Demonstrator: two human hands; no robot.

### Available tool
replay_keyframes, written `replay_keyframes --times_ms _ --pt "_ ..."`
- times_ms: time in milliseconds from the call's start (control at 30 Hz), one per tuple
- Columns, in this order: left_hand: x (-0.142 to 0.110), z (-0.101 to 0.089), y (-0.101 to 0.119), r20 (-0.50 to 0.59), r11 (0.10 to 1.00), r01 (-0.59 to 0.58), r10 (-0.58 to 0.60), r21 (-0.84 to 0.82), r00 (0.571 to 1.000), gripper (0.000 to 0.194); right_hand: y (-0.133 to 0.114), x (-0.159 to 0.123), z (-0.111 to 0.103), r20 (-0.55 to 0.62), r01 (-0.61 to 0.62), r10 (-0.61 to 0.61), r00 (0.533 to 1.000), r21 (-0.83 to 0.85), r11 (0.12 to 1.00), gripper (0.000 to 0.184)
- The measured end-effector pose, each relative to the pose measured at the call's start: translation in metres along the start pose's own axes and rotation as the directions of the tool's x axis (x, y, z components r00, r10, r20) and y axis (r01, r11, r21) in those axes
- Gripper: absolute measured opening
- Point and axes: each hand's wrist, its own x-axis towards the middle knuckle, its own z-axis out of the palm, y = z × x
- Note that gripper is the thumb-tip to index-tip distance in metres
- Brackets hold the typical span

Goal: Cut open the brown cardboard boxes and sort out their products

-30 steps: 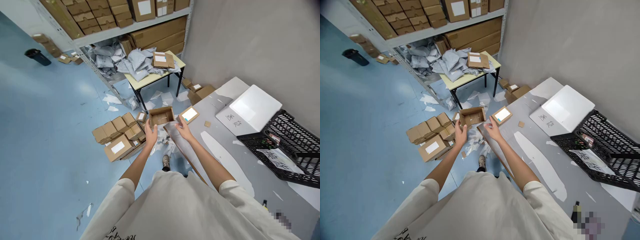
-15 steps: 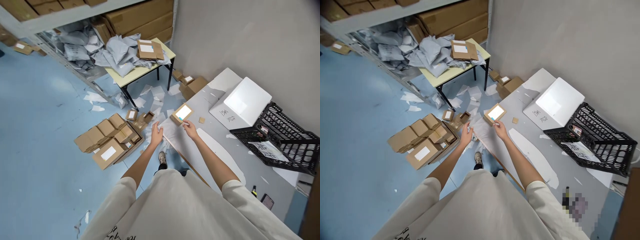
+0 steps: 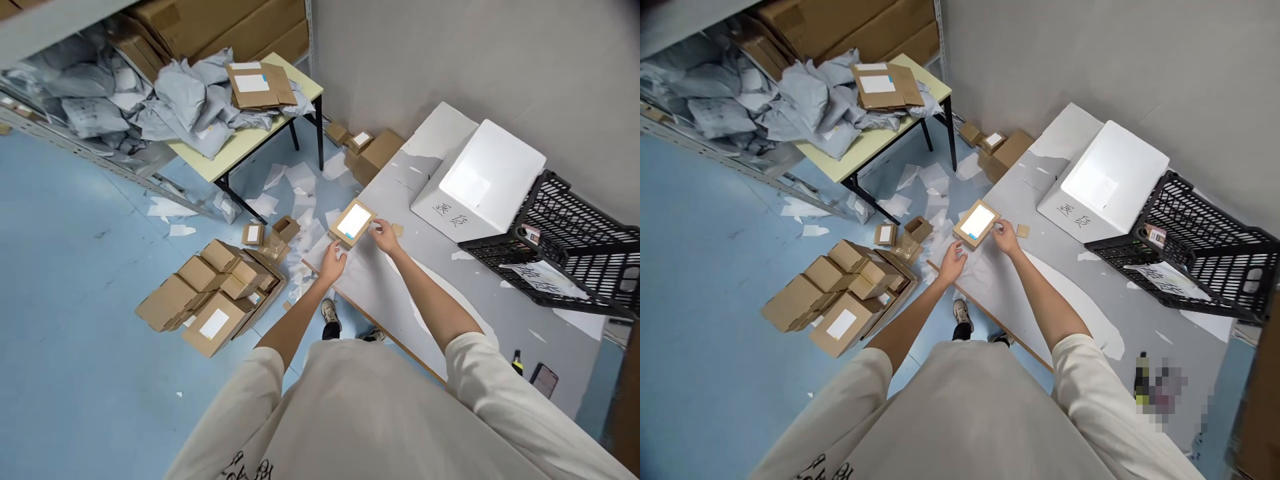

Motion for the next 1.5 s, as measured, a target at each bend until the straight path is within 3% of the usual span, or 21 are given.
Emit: replay_keyframes --times_ms 133,267,433,533,700,900,1067,1167,1300,1500 --pt "0.017 0.012 -0.007 -0.001 0.988 0.068 -0.069 -0.141 0.998 0.061 0.008 0.029 0.007 0.029 -0.01 0.011 1.0 -0.021 1.0 0.077" --pt "0.029 0.019 -0.014 -0.028 0.955 0.113 -0.126 -0.275 0.992 0.069 0.012 0.034 0.01 0.081 -0.062 0.059 0.995 0.037 0.997 0.082" --pt "0.019 0.024 -0.014 -0.056 0.965 0.037 -0.053 -0.261 0.997 0.075 0.023 -0.003 -0.004 -0.011 -0.139 0.139 0.99 0.01 0.99 0.073" --pt "0.003 0.04 -0.007 -0.039 0.979 -0.032 0.025 -0.203 0.999 0.074 0.041 -0.042 -0.025 -0.083 -0.132 0.135 0.987 0.042 0.99 0.062" --pt "-0.03 0.099 0.021 0.066 0.993 -0.04 0.047 -0.108 0.997 0.067 0.09 -0.12 -0.083 -0.283 -0.164 0.189 0.94 0.11 0.98 0.056" --pt "-0.08 0.202 0.045 0.321 0.996 -0.085 0.084 -0.01 0.943 0.057 0.165 -0.22 -0.169 -0.453 -0.257 0.296 0.841 0.148 0.955 0.051" --pt "-0.129 0.293 0.039 0.451 0.99 -0.129 0.093 0.051 0.888 0.056 0.23 -0.301 -0.224 -0.52 -0.35 0.41 0.749 0.214 0.912 0.047" --pt "-0.157 0.335 0.025 0.492 0.983 -0.157 0.089 0.098 0.866 0.058 0.269 -0.341 -0.244 -0.518 -0.385 0.457 0.723 0.247 0.889 0.047" --pt "-0.184 0.368 0.006 0.492 0.978 -0.146 0.053 0.152 0.869 0.057 0.312 -0.375 -0.256 -0.474 -0.41 0.496 0.728 0.279 0.868 0.043" --pt "-0.194 0.38 0.0 0.401 0.971 -0.058 -0.042 0.233 0.915 0.053 0.336 -0.393 -0.26 -0.358 -0.418 0.539 0.763 0.363 0.833 0.047"
